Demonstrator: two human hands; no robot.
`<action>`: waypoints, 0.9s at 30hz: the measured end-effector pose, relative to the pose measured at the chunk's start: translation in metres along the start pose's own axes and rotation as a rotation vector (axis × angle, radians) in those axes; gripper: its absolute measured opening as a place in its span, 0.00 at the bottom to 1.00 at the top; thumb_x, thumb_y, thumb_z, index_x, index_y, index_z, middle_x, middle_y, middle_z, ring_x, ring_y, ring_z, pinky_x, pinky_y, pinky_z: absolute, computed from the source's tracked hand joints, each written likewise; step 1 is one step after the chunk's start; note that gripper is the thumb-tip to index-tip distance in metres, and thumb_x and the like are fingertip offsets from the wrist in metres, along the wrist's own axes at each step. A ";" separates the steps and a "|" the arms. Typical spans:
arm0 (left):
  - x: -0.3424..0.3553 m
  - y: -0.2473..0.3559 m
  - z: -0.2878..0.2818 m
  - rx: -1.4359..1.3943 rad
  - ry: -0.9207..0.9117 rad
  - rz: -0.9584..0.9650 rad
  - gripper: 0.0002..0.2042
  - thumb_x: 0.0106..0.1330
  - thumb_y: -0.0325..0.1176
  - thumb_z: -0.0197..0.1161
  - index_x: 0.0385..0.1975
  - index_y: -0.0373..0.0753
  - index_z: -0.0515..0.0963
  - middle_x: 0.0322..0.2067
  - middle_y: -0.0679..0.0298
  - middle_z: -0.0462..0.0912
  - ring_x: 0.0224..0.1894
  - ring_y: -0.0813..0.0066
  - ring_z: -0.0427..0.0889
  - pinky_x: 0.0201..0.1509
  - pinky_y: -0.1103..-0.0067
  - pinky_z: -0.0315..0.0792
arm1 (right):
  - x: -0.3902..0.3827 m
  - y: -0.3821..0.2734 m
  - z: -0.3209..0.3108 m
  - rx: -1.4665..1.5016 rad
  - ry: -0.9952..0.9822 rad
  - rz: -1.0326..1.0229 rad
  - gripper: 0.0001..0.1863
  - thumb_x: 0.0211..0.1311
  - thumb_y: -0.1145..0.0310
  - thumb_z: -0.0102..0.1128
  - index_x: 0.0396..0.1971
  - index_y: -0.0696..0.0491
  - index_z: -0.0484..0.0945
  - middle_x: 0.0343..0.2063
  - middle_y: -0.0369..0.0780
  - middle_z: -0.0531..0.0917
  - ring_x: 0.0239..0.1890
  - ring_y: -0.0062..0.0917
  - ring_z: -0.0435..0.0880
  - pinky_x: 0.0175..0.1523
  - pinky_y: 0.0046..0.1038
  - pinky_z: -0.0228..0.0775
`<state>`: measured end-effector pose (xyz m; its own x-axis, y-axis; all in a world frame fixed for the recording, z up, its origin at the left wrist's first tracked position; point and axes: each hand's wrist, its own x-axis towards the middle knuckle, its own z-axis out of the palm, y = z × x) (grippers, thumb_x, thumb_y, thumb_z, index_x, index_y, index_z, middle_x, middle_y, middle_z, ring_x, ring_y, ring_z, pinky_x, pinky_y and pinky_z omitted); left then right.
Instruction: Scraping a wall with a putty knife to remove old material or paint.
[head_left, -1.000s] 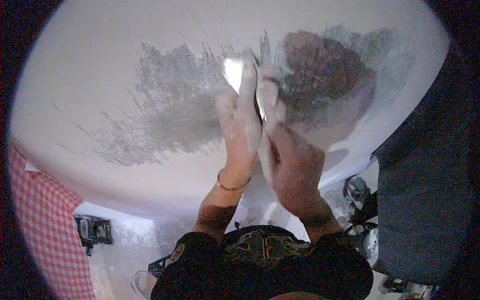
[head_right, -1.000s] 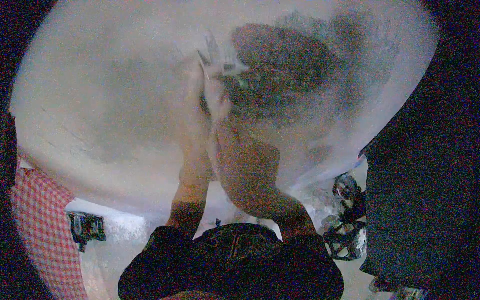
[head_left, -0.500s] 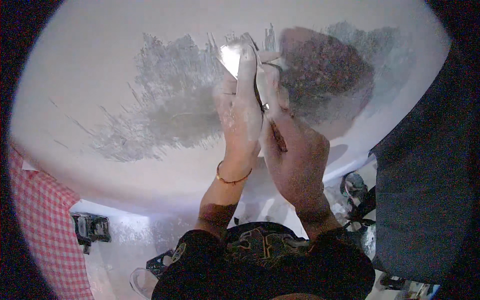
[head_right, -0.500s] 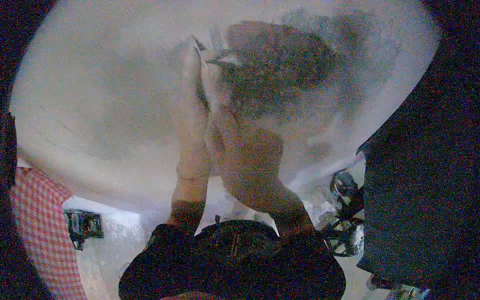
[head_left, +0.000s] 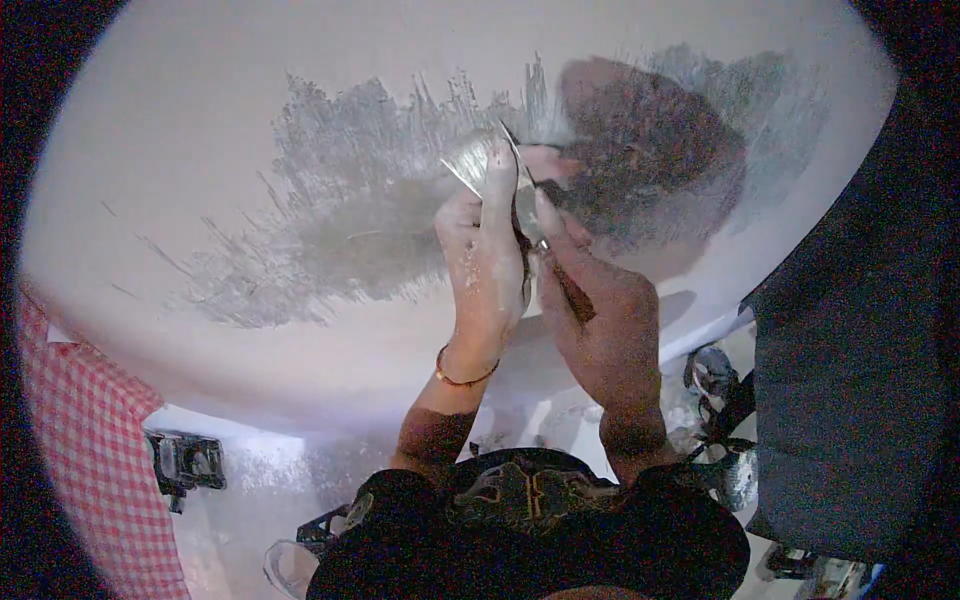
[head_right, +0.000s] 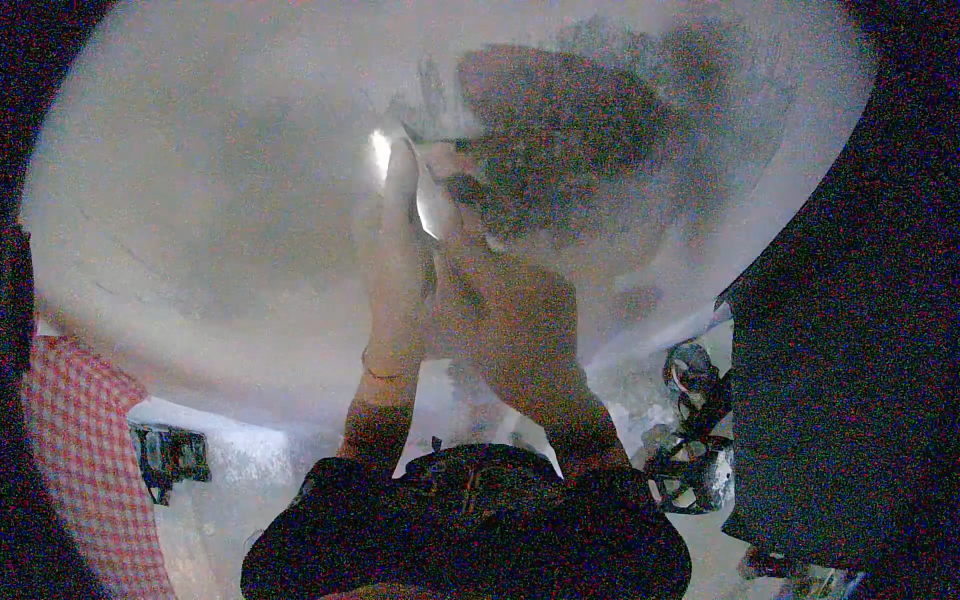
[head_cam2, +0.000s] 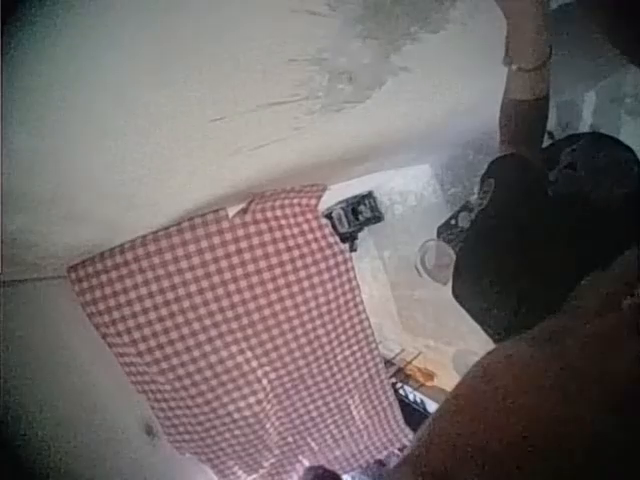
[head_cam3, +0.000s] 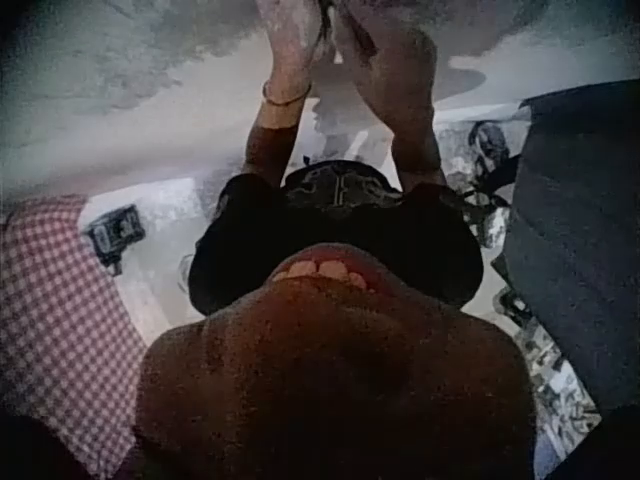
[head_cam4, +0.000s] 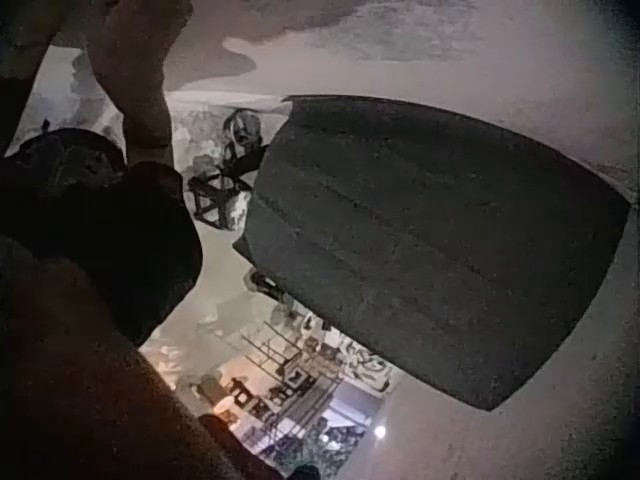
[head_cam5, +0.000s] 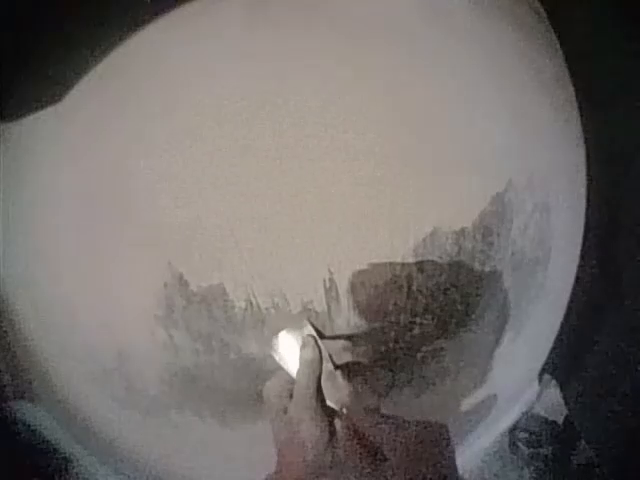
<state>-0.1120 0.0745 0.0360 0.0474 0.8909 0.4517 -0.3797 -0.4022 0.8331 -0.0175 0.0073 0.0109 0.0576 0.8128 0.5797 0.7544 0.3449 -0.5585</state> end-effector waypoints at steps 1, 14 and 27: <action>0.000 0.000 0.000 -0.007 -0.011 0.069 0.22 0.75 0.46 0.48 0.36 0.33 0.82 0.25 0.63 0.83 0.17 0.85 0.73 0.19 0.86 0.62 | 0.001 0.000 0.000 0.015 0.069 -0.044 0.25 0.63 0.76 0.56 0.61 0.52 0.71 0.25 0.47 0.79 0.21 0.16 0.73 0.30 0.23 0.68; 0.005 0.006 -0.006 -0.110 -0.059 -0.124 0.21 0.75 0.47 0.48 0.37 0.37 0.83 0.19 0.67 0.81 0.13 0.92 0.65 0.12 0.89 0.50 | 0.009 -0.009 -0.009 0.286 0.016 0.095 0.23 0.64 0.76 0.57 0.60 0.54 0.73 0.24 0.29 0.76 0.25 0.10 0.64 0.30 0.16 0.60; 0.017 0.008 -0.016 -0.142 -0.097 -0.039 0.22 0.75 0.47 0.49 0.35 0.35 0.83 0.17 0.70 0.78 0.13 0.91 0.66 0.14 0.89 0.53 | 0.021 0.000 0.002 0.253 0.014 0.103 0.22 0.63 0.75 0.60 0.58 0.53 0.75 0.26 0.31 0.78 0.28 0.11 0.68 0.35 0.16 0.65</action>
<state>-0.1285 0.0902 0.0452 0.1509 0.8779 0.4545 -0.5020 -0.3280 0.8003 -0.0173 0.0251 0.0216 0.1362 0.8436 0.5195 0.5565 0.3687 -0.7446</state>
